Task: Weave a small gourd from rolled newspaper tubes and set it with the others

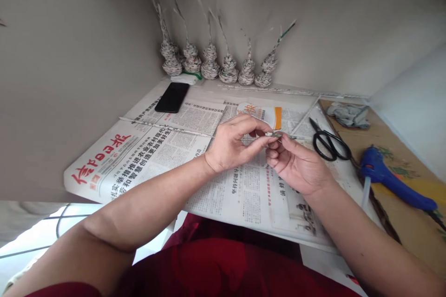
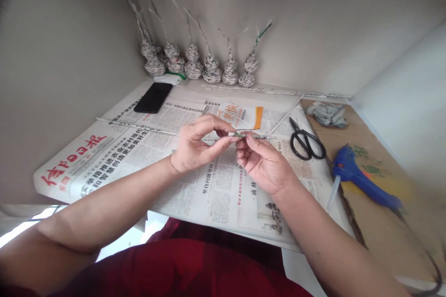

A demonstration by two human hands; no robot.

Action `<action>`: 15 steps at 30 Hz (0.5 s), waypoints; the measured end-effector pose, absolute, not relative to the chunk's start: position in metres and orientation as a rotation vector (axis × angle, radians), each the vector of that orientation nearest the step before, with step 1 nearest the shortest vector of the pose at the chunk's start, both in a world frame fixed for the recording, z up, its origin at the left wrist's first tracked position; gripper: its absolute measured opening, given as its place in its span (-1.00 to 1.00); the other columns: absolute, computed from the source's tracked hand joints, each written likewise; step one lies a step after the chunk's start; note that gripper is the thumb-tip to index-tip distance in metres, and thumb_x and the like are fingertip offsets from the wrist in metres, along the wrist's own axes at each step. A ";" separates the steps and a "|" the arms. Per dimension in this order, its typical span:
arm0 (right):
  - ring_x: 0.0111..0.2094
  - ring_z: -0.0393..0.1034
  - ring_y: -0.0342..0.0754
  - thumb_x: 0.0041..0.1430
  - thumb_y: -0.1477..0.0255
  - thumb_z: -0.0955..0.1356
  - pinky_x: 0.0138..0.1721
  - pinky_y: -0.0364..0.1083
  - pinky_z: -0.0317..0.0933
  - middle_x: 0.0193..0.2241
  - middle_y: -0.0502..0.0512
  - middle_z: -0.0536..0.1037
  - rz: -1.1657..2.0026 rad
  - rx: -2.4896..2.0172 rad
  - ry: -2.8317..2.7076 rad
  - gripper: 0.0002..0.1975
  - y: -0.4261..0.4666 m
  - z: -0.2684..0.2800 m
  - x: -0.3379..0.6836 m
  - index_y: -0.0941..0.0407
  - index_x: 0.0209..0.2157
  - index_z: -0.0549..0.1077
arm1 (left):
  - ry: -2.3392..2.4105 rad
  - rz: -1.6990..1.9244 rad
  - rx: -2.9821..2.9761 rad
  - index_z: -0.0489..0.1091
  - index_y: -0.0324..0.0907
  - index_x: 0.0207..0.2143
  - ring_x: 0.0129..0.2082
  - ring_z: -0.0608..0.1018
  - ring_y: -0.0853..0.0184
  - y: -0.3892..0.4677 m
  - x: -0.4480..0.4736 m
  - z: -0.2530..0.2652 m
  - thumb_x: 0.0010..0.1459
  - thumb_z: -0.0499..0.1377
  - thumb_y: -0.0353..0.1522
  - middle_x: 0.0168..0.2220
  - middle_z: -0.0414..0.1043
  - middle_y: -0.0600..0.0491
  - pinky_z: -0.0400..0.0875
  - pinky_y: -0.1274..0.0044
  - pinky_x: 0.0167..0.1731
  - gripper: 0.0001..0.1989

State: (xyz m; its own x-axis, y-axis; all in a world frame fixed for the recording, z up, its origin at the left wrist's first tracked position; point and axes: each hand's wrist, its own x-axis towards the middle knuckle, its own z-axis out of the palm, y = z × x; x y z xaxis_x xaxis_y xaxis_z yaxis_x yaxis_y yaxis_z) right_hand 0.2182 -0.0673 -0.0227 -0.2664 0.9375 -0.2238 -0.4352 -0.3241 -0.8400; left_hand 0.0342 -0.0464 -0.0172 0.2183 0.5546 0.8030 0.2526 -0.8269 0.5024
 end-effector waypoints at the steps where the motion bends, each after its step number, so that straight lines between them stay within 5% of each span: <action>1: -0.48 0.35 -0.20 0.02 0.29 0.52 -0.47 -0.19 0.29 -0.47 -0.06 0.51 1.778 -0.920 -0.810 -0.84 -0.067 -0.023 0.218 0.06 -0.40 0.57 | 0.769 1.643 2.232 0.49 -0.16 -0.31 -0.41 0.54 0.42 -0.047 0.034 -0.017 0.20 0.28 -0.31 -0.40 0.55 0.07 0.49 0.51 -0.27 -0.90; 9: -0.53 0.36 -0.16 0.13 0.15 0.46 -0.55 -0.15 0.27 -0.53 -0.02 0.51 1.620 -0.938 -1.183 -0.74 -0.079 -0.020 0.218 0.05 -0.42 0.57 | 0.751 1.749 2.261 0.46 -0.16 -0.35 -0.44 0.53 0.43 -0.048 0.031 -0.011 0.22 0.25 -0.36 -0.43 0.53 0.09 0.47 0.53 -0.30 -0.92; 15: -0.38 0.44 -0.06 0.10 0.44 0.50 -0.34 -0.03 0.35 -0.39 0.03 0.60 0.288 -0.982 -1.652 -0.88 -0.089 -0.016 0.220 0.01 -0.27 0.60 | 0.711 1.834 2.268 0.47 -0.19 -0.35 -0.46 0.50 0.45 -0.044 0.029 -0.012 0.22 0.26 -0.31 -0.46 0.52 0.10 0.45 0.56 -0.33 -0.86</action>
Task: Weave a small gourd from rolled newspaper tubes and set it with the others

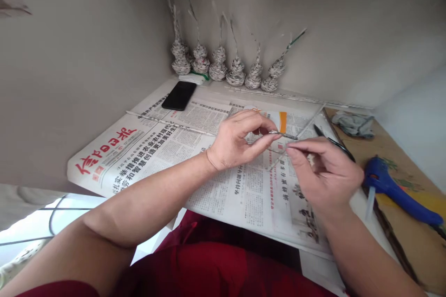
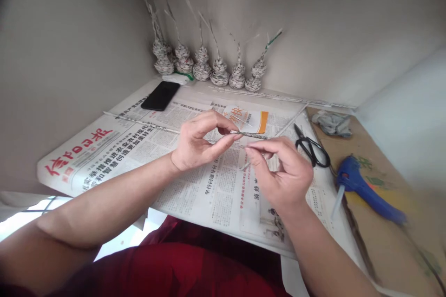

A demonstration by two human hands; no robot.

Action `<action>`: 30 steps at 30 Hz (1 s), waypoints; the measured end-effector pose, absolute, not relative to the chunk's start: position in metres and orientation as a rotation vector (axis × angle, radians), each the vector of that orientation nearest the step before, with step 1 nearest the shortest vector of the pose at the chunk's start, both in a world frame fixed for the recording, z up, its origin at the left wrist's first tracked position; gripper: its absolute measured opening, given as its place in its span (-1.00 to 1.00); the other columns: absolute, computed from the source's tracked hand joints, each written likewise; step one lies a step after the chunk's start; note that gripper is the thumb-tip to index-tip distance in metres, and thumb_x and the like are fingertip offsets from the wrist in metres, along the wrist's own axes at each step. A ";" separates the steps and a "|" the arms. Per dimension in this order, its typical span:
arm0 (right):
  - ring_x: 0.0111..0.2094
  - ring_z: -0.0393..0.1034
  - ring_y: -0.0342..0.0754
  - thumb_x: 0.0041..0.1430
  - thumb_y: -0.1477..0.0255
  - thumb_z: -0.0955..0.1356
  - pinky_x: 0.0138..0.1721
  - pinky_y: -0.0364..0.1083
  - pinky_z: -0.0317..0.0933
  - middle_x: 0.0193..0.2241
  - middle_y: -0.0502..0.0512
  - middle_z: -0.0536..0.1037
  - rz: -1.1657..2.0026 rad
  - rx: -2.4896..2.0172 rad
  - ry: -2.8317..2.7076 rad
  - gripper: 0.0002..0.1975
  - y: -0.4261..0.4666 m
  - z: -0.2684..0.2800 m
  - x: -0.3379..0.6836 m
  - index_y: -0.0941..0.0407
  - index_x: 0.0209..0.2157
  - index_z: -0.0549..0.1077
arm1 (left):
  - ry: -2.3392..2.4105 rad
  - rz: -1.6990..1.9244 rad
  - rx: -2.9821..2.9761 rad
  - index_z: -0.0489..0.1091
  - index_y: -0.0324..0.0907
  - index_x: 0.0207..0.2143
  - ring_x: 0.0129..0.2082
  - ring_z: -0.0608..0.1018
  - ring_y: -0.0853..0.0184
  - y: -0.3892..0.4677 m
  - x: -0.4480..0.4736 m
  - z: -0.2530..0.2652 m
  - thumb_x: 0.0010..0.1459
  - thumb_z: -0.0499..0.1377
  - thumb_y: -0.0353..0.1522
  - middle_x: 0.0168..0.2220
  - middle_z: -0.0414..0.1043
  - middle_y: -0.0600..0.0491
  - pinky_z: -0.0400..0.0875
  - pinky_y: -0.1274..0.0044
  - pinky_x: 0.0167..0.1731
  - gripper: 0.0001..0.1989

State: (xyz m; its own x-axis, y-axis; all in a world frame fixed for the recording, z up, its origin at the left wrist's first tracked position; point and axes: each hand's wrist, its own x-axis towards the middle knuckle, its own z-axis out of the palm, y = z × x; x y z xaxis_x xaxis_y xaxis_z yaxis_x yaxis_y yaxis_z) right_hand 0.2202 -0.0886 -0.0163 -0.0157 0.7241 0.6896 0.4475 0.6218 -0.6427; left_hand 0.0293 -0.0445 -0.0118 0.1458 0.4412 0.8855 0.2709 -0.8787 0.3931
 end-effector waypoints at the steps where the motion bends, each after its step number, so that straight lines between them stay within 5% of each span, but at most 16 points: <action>1: -0.30 0.46 -0.02 0.07 0.47 0.51 -0.26 0.01 0.36 -0.33 0.05 0.61 0.113 -0.980 -1.683 -0.81 -0.087 -0.016 0.220 0.00 -0.23 0.60 | 0.698 1.832 2.273 0.47 -0.20 -0.35 -0.46 0.49 0.45 -0.044 0.029 -0.012 0.22 0.26 -0.31 -0.46 0.51 0.10 0.45 0.56 -0.34 -0.87; 4: -0.16 0.48 0.05 0.07 0.50 0.51 -0.12 0.08 0.36 -0.22 0.07 0.63 -0.079 -0.998 -1.775 -0.73 -0.079 -0.018 0.221 0.01 -0.16 0.57 | 0.673 1.813 2.281 0.47 -0.20 -0.34 -0.45 0.50 0.45 -0.044 0.030 -0.015 0.20 0.27 -0.32 -0.46 0.50 0.10 0.45 0.55 -0.32 -0.88; 30: -0.21 0.52 -0.02 0.14 0.61 0.45 -0.12 0.04 0.38 -0.25 0.05 0.62 0.111 -0.852 -1.814 -0.74 -0.076 -0.025 0.220 0.02 -0.16 0.55 | 0.630 1.749 2.316 0.47 -0.19 -0.30 -0.41 0.53 0.41 -0.049 0.033 -0.016 0.25 0.24 -0.29 -0.43 0.52 0.08 0.45 0.53 -0.28 -0.86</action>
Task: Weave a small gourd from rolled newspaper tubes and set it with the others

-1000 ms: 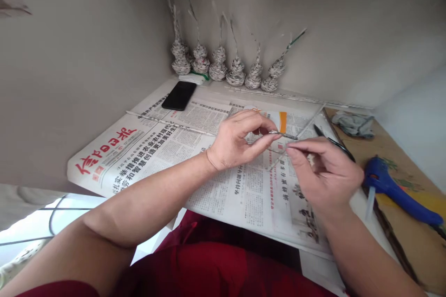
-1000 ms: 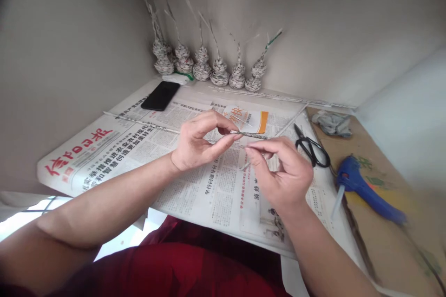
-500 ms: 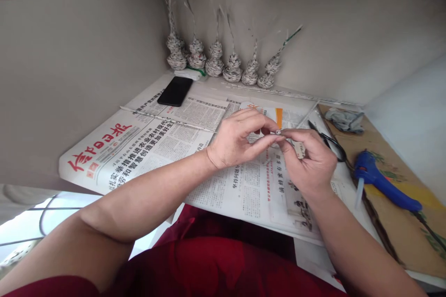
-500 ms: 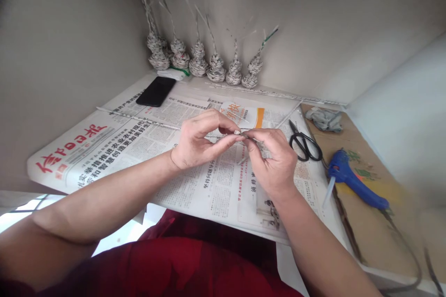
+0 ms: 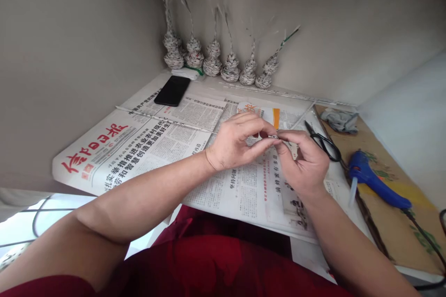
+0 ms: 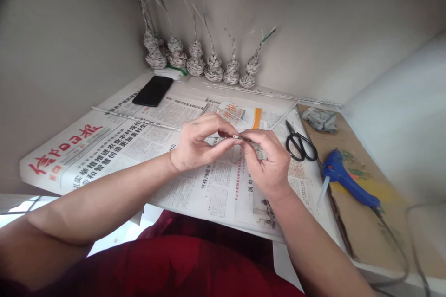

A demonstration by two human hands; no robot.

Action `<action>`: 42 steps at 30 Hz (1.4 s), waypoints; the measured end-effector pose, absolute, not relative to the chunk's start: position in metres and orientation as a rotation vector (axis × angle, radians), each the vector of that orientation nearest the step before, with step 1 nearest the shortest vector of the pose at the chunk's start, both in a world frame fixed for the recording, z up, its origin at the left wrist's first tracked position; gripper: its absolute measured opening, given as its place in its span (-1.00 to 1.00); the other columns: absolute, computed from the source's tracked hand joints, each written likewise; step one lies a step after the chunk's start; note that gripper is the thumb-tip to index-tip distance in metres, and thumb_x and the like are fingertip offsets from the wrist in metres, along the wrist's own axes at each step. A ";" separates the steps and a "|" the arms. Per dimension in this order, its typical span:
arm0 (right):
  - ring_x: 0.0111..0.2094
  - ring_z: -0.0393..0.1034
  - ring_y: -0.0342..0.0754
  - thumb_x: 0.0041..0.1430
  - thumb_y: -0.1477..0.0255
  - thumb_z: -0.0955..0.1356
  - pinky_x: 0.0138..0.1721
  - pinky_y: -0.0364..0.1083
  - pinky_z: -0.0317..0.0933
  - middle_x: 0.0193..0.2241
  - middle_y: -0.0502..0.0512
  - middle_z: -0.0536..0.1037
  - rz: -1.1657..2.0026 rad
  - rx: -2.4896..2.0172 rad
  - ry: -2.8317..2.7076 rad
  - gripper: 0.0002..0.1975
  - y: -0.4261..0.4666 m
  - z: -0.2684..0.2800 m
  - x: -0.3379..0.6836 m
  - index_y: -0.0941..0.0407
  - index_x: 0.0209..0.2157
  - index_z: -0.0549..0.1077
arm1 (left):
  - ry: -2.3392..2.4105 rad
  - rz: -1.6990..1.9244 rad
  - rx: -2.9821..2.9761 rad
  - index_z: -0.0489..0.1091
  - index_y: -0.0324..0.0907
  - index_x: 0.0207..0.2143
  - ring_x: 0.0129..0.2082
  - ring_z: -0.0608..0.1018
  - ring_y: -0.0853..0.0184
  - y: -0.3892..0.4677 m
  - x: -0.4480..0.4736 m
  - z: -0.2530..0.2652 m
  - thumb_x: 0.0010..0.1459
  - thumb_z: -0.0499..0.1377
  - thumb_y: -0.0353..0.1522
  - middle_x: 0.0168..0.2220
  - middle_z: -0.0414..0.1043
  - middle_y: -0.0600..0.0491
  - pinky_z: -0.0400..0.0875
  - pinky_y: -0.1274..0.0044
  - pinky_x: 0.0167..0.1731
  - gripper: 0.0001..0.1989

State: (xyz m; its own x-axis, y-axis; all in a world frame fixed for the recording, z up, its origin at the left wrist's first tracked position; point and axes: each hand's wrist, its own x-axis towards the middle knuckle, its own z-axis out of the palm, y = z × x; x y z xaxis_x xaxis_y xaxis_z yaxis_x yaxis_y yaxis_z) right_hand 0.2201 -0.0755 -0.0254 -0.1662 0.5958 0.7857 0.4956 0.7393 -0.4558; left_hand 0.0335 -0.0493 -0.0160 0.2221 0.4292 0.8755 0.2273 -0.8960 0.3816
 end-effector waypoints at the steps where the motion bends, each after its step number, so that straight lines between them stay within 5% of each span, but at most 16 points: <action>1: -0.21 0.52 -0.02 0.15 0.61 0.44 -0.12 0.04 0.38 -0.25 0.04 0.62 0.118 -0.852 -1.816 -0.74 -0.076 -0.025 0.221 0.03 -0.16 0.55 | 0.632 1.741 2.321 0.47 -0.18 -0.30 -0.41 0.53 0.41 -0.049 0.034 -0.016 0.25 0.23 -0.29 -0.43 0.52 0.08 0.45 0.53 -0.28 -0.86; 27: -0.28 0.49 -0.06 0.26 0.56 0.36 -0.22 -0.02 0.35 -0.31 0.00 0.59 0.153 -0.866 -1.885 -0.80 -0.078 -0.020 0.224 0.00 -0.16 0.53 | 0.563 1.627 2.223 0.51 -0.19 -0.25 -0.35 0.57 0.40 -0.049 0.032 -0.012 0.22 0.27 -0.27 -0.35 0.59 0.04 0.49 0.53 -0.25 -0.84; 42: -0.15 0.52 0.05 0.26 0.50 0.36 -0.07 0.10 0.38 -0.21 0.08 0.64 -0.078 -0.860 -1.901 -0.80 -0.073 -0.026 0.218 -0.01 -0.12 0.53 | 0.467 1.732 2.255 0.53 -0.18 -0.27 -0.25 0.58 0.37 -0.049 0.035 -0.016 0.19 0.29 -0.32 -0.29 0.57 0.00 0.50 0.56 -0.34 -0.89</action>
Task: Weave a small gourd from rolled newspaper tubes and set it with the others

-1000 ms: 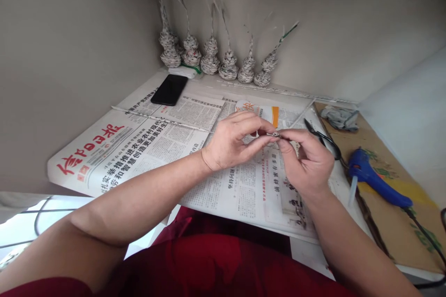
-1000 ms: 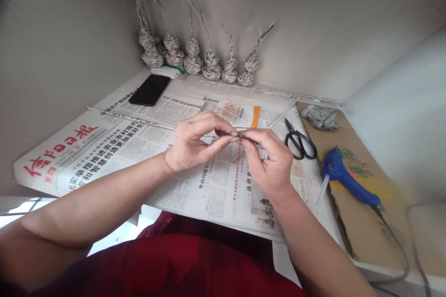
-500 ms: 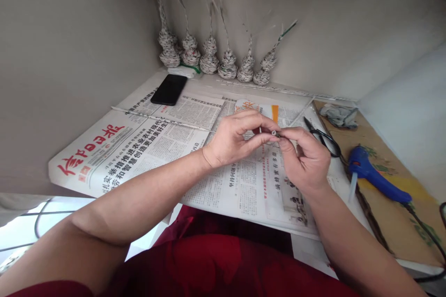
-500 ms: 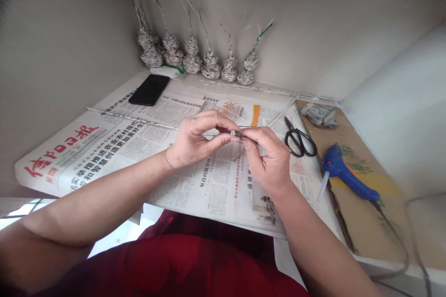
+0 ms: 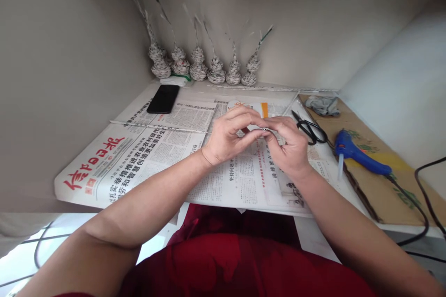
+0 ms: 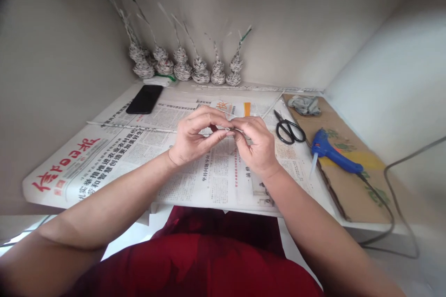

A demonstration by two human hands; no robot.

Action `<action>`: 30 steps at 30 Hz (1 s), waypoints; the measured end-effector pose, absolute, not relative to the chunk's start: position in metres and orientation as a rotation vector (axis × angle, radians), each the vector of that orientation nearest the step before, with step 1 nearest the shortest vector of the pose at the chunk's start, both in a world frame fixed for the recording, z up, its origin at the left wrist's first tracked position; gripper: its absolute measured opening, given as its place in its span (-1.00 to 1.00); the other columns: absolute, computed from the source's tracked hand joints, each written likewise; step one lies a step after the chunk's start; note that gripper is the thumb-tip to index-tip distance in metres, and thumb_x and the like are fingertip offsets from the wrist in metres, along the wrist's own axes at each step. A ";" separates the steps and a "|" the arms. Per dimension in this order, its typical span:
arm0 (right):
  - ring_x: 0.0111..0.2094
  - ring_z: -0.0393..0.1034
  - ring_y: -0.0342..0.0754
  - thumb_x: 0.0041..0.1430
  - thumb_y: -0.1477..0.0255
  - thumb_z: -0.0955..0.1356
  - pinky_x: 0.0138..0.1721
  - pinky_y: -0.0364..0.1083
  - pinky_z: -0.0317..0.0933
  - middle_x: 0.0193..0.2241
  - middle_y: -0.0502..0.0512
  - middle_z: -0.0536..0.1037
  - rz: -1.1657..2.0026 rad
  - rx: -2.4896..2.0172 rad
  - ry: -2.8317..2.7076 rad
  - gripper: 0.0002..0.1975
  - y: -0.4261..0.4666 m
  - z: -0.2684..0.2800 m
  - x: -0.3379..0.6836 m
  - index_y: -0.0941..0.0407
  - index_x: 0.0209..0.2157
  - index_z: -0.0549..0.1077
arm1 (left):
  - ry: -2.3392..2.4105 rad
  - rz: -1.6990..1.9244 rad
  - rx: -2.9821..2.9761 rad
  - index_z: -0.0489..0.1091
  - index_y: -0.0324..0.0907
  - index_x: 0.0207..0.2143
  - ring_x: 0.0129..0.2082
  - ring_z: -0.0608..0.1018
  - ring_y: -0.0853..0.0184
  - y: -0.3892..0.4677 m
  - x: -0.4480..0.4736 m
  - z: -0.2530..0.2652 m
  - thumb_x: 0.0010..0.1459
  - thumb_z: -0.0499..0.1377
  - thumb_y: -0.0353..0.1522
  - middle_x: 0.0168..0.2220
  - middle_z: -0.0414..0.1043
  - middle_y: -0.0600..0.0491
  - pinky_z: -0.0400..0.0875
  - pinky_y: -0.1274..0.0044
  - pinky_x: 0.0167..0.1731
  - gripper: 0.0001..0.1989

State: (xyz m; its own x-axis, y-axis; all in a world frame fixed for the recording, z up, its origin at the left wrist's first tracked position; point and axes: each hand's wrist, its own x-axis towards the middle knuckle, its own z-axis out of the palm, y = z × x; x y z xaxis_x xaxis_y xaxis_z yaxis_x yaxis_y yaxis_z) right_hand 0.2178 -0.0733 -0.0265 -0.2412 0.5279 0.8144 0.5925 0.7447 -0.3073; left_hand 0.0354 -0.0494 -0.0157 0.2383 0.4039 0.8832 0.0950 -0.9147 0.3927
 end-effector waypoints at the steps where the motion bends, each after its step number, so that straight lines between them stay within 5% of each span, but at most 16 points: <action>1: -0.14 0.52 0.05 0.26 0.49 0.36 -0.07 0.11 0.38 -0.21 0.08 0.64 -0.076 -0.865 -1.901 -0.80 -0.073 -0.028 0.218 -0.02 -0.12 0.53 | 0.472 1.727 2.248 0.53 -0.18 -0.27 -0.23 0.58 0.36 -0.050 0.036 -0.016 0.20 0.29 -0.32 -0.28 0.57 -0.01 0.49 0.57 -0.36 -0.89; 30: -0.24 0.51 0.01 0.22 0.45 0.40 -0.15 0.05 0.38 -0.31 0.05 0.64 -0.169 -1.082 -1.800 -0.87 -0.077 -0.017 0.258 0.02 -0.21 0.59 | 0.570 1.660 2.178 0.46 -0.24 -0.22 -0.14 0.64 0.35 -0.051 0.033 -0.015 0.23 0.25 -0.37 -0.23 0.61 -0.04 0.62 0.57 -0.26 -0.89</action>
